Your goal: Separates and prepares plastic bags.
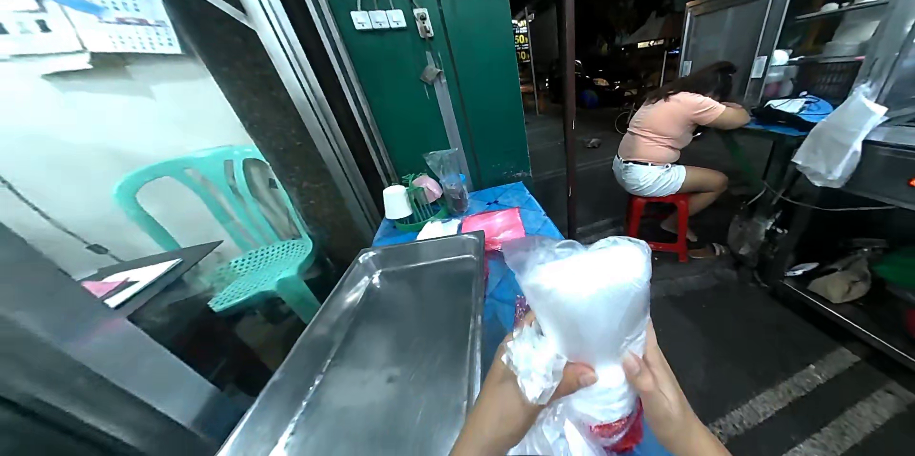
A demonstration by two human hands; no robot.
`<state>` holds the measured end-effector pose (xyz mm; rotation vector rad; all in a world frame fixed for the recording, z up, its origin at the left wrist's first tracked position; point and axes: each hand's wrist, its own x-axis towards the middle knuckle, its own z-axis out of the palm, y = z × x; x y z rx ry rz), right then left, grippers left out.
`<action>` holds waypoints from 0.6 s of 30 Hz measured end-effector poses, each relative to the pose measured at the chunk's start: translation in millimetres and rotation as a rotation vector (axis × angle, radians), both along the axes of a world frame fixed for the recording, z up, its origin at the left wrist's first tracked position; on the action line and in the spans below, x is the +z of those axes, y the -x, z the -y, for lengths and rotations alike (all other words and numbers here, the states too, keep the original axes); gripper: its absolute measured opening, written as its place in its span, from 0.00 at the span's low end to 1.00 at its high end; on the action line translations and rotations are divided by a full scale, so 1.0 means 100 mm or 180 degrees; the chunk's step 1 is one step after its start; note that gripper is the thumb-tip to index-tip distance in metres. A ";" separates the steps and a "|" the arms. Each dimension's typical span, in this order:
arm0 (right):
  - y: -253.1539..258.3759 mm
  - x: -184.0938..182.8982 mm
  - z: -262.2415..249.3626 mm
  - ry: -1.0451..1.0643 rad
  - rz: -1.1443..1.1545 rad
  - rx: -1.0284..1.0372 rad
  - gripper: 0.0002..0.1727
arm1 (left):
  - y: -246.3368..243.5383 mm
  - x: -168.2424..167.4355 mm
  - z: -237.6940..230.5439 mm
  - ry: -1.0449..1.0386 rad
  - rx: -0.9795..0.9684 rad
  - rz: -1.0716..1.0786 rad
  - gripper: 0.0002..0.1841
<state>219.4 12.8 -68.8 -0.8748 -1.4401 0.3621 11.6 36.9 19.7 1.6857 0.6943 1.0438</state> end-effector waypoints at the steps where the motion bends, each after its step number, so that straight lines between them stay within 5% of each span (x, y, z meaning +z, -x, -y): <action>1: -0.01 -0.03 0.01 0.0010 0.0061 -0.0010 0.56 | 0.01 0.00 0.00 0.0004 -0.0019 -0.0061 0.38; 5: -0.10 -0.05 0.15 0.0087 0.0372 -0.0188 0.49 | 0.08 0.00 0.04 -0.0263 0.0381 -0.0021 0.42; 9: -0.05 0.18 0.40 -0.0331 0.0060 -0.0505 0.32 | 0.13 0.04 0.20 -0.0927 0.1015 0.0649 0.29; 12: 0.17 0.60 0.61 -0.0485 0.0161 -0.0182 0.22 | 0.08 0.11 0.39 -0.0704 0.0803 0.1008 0.27; 15: 0.37 0.89 0.74 -0.0166 0.0680 0.0262 0.27 | 0.01 0.16 0.49 -0.0528 0.0419 0.1337 0.23; 18: 0.45 0.95 0.76 -0.0178 0.0649 0.0117 0.11 | -0.01 0.15 0.53 -0.0561 0.0105 0.1335 0.24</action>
